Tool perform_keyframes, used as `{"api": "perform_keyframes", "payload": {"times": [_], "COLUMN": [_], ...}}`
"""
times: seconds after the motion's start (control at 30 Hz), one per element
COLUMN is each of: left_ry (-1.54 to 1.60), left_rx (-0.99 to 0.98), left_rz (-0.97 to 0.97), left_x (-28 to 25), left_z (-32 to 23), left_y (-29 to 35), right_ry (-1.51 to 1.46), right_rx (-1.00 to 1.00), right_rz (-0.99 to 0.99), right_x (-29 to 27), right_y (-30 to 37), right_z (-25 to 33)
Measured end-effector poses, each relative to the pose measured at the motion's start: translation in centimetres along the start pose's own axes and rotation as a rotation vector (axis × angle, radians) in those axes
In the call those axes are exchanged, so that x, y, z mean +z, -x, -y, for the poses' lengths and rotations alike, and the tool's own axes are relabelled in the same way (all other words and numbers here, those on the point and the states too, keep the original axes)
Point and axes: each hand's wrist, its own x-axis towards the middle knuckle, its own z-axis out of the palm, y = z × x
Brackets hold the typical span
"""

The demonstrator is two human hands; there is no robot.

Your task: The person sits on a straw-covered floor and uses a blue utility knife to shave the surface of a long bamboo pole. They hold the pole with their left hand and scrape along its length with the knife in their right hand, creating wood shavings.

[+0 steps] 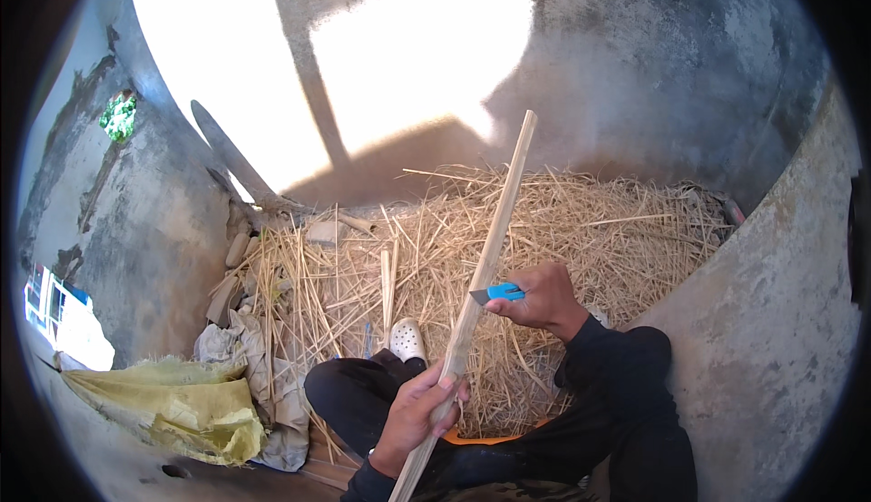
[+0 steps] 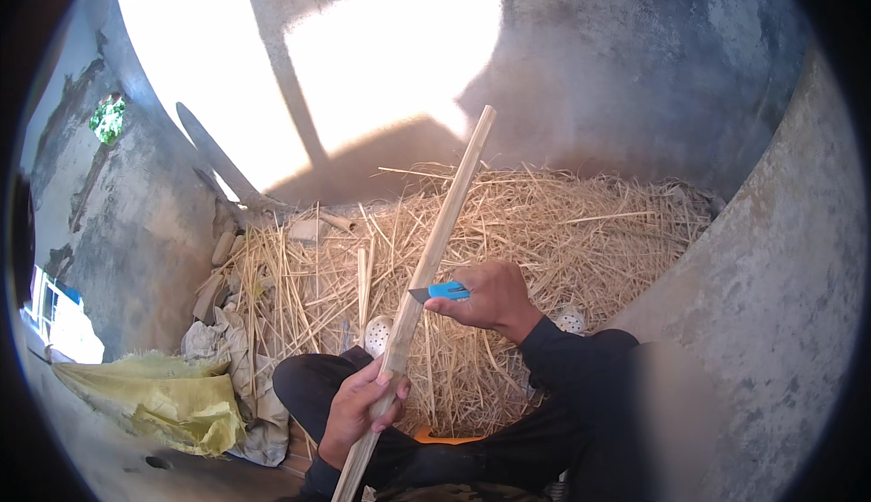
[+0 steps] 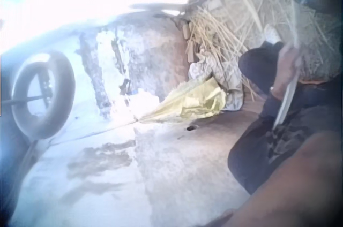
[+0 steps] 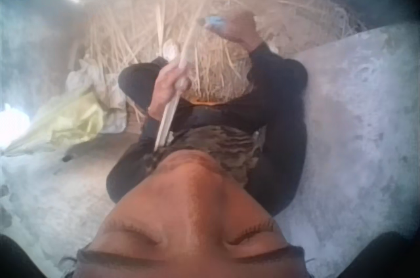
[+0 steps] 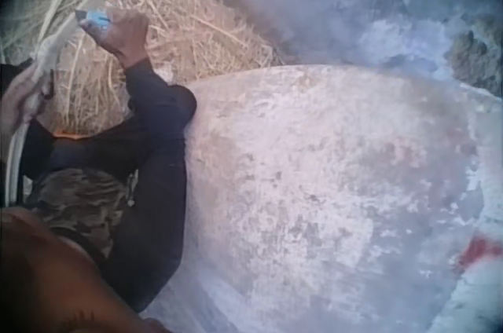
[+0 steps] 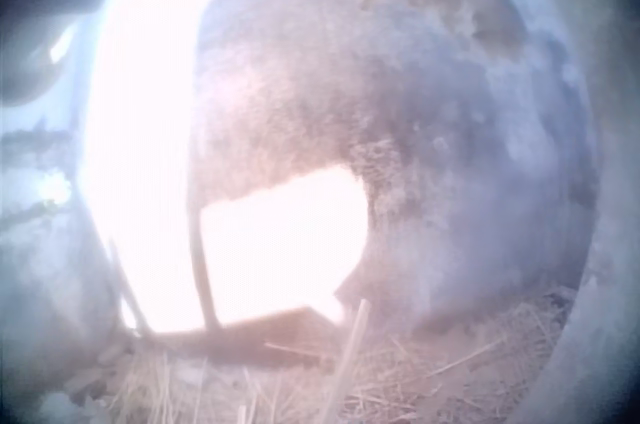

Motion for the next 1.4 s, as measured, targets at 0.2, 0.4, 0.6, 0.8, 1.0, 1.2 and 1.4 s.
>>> {"api": "perform_keyframes", "payload": {"times": [0.2, 0.4, 0.6, 0.8, 1.0, 1.2, 1.4], "left_ry": [0.003, -0.042, -0.044, -0.076, -0.124, -0.193, -0.192], "left_rx": [-0.017, -0.038, -0.026, -0.045, -0.04, -0.036, -0.046], "left_rz": [0.021, 0.014, 0.011, 0.032, 0.028, 0.033, 0.023], "left_x": [0.4, 0.7, 0.6, 0.9, 1.2, 1.3, 1.7], "left_z": [0.1, 0.3, 0.1, 0.0, 0.1, 0.0, -0.2], "left_y": [0.3, 0.4, 0.9, 1.2, 1.3, 1.0, 0.8], "right_ry": [0.041, 0.055, -0.039, 0.008, 0.149, 0.23, 0.226], "right_rx": [0.235, 0.217, 0.187, 0.335, 0.196, 0.193, 0.183], "right_rz": [0.035, -0.028, 0.049, -0.087, -0.177, -0.143, -0.138], "right_x": [-0.1, 0.1, 0.9, 0.0, -0.2, 0.2, -0.6], "right_y": [-1.6, -1.2, 0.3, -2.5, -3.4, -3.4, -4.3], "right_z": [-3.5, -3.6, -1.6, -6.4, -7.8, -9.5, -10.6]}}
